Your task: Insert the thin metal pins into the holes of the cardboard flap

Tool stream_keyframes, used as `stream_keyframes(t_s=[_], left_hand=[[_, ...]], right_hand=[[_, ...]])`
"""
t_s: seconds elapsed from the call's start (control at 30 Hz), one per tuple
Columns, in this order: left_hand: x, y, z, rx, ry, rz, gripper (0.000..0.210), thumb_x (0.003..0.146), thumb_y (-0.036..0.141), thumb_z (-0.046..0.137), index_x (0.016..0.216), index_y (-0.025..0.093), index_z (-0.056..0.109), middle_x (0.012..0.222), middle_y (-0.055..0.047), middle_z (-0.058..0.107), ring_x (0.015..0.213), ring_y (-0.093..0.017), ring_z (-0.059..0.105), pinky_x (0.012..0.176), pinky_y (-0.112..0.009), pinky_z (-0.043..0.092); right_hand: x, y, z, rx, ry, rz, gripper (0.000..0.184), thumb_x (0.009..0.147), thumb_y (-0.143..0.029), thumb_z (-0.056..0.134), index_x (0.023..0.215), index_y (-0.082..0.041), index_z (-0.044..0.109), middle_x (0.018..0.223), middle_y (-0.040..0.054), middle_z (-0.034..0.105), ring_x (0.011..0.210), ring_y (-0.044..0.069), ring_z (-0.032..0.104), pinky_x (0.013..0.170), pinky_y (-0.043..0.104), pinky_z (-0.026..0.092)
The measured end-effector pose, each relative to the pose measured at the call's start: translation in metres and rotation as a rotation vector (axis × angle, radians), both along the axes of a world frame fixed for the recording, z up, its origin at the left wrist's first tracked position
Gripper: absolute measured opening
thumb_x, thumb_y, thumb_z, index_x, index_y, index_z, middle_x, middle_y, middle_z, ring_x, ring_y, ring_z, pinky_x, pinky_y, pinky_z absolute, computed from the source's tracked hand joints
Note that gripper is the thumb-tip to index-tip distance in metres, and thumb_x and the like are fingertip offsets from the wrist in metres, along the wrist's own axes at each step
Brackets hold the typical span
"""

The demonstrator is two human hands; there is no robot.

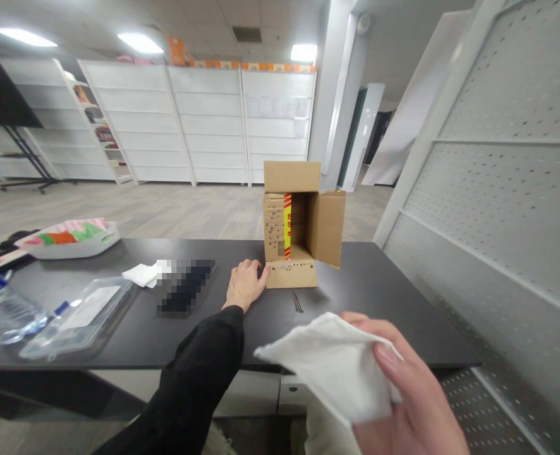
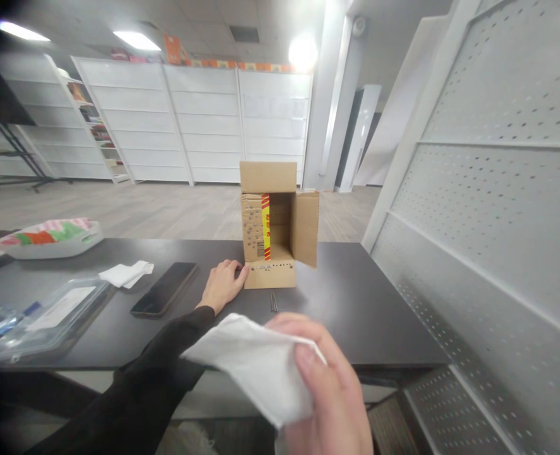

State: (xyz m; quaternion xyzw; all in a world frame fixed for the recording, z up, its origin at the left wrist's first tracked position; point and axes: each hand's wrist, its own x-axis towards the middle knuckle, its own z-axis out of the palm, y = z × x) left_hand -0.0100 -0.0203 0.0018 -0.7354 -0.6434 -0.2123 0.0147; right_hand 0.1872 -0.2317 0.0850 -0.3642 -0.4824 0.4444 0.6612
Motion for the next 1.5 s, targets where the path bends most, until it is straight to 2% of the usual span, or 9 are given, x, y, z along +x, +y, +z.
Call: stream_keyframes(t_s=[0.13, 0.33, 0.43, 0.57, 0.7, 0.9, 1.2, 1.4, 1.5], left_hand=[[0.0, 0.0, -0.001, 0.01, -0.004, -0.004, 0.041, 0.096, 0.048, 0.036, 0.096, 0.018, 0.065, 0.102, -0.011, 0.064, 0.101, -0.025, 0.058, 0.09, -0.038, 0.041], [0.001, 0.0, 0.0, -0.006, -0.014, 0.001, 0.04, 0.095, 0.047, 0.037, 0.095, 0.018, 0.064, 0.102, -0.011, 0.064, 0.102, -0.025, 0.058, 0.092, -0.038, 0.04], [0.001, -0.001, -0.001, 0.007, -0.012, -0.001, 0.041, 0.096, 0.048, 0.036, 0.095, 0.018, 0.064, 0.101, -0.01, 0.064, 0.101, -0.025, 0.058, 0.092, -0.038, 0.04], [0.001, -0.001, -0.002, 0.008, -0.016, 0.002, 0.04, 0.096, 0.048, 0.036, 0.095, 0.019, 0.064, 0.102, -0.01, 0.065, 0.103, -0.025, 0.058, 0.092, -0.038, 0.039], [0.0, 0.001, -0.005, 0.017, -0.02, 0.001, 0.04, 0.096, 0.048, 0.036, 0.094, 0.019, 0.063, 0.101, -0.01, 0.065, 0.102, -0.024, 0.058, 0.092, -0.037, 0.039], [-0.001, 0.002, -0.007, 0.03, -0.012, 0.0, 0.042, 0.096, 0.05, 0.035, 0.093, 0.02, 0.063, 0.1, -0.01, 0.064, 0.101, -0.024, 0.057, 0.092, -0.037, 0.039], [0.0, -0.001, -0.003, 0.015, -0.025, -0.004, 0.041, 0.096, 0.049, 0.035, 0.094, 0.019, 0.063, 0.101, -0.01, 0.064, 0.101, -0.024, 0.057, 0.092, -0.037, 0.039], [0.001, -0.001, -0.003, 0.011, -0.022, 0.006, 0.041, 0.096, 0.049, 0.035, 0.093, 0.019, 0.063, 0.1, -0.01, 0.064, 0.101, -0.024, 0.057, 0.092, -0.037, 0.039], [0.0, 0.0, -0.005, 0.019, -0.019, 0.007, 0.041, 0.096, 0.05, 0.035, 0.092, 0.019, 0.063, 0.1, -0.01, 0.064, 0.102, -0.024, 0.057, 0.092, -0.038, 0.039]], right_hand=[[0.03, 0.048, -0.012, -0.166, 0.025, -0.298, 0.033, 0.075, -0.045, 0.071, 0.094, -0.019, 0.069, 0.084, 0.005, 0.07, 0.067, 0.02, 0.063, 0.053, 0.026, 0.046], [0.119, 0.126, -0.058, -0.264, -0.151, -0.638, 0.044, 0.061, -0.041, 0.073, 0.097, -0.015, 0.069, 0.066, 0.0012, 0.064, 0.054, 0.016, 0.056, 0.048, 0.025, 0.044], [0.148, 0.162, -0.078, -0.297, -0.358, -0.735, 0.048, 0.061, -0.038, 0.068, 0.101, -0.011, 0.07, 0.054, -0.0014, 0.055, 0.043, 0.013, 0.045, 0.039, 0.023, 0.033], [0.169, 0.201, -0.094, -0.343, -0.696, -0.809, 0.046, 0.065, -0.037, 0.057, 0.1, -0.01, 0.071, 0.056, 0.0012, 0.056, 0.049, 0.017, 0.05, 0.047, 0.027, 0.04], [0.178, 0.227, -0.099, -0.332, -0.822, -0.824, 0.038, 0.066, -0.031, 0.054, 0.095, -0.012, 0.071, 0.068, 0.0059, 0.063, 0.065, 0.021, 0.057, 0.063, 0.031, 0.046], [0.184, 0.242, -0.103, -0.297, -0.982, -0.807, 0.03, 0.072, -0.025, 0.053, 0.095, -0.016, 0.069, 0.089, 0.0111, 0.067, 0.087, 0.024, 0.06, 0.084, 0.035, 0.044], [0.18, 0.233, -0.109, -0.327, -1.283, -0.879, 0.029, 0.075, -0.03, 0.053, 0.094, -0.017, 0.07, 0.099, 0.015, 0.064, 0.098, 0.032, 0.053, 0.088, 0.05, 0.038], [0.143, 0.216, -0.093, 0.026, -1.065, -1.047, 0.028, 0.079, -0.033, 0.046, 0.089, -0.017, 0.066, 0.095, 0.0124, 0.065, 0.099, 0.03, 0.054, 0.091, 0.047, 0.035], [0.116, 0.201, -0.084, 0.235, -0.984, -1.023, 0.021, 0.082, -0.034, 0.047, 0.084, -0.018, 0.061, 0.089, 0.0101, 0.065, 0.093, 0.027, 0.057, 0.093, 0.044, 0.033]])
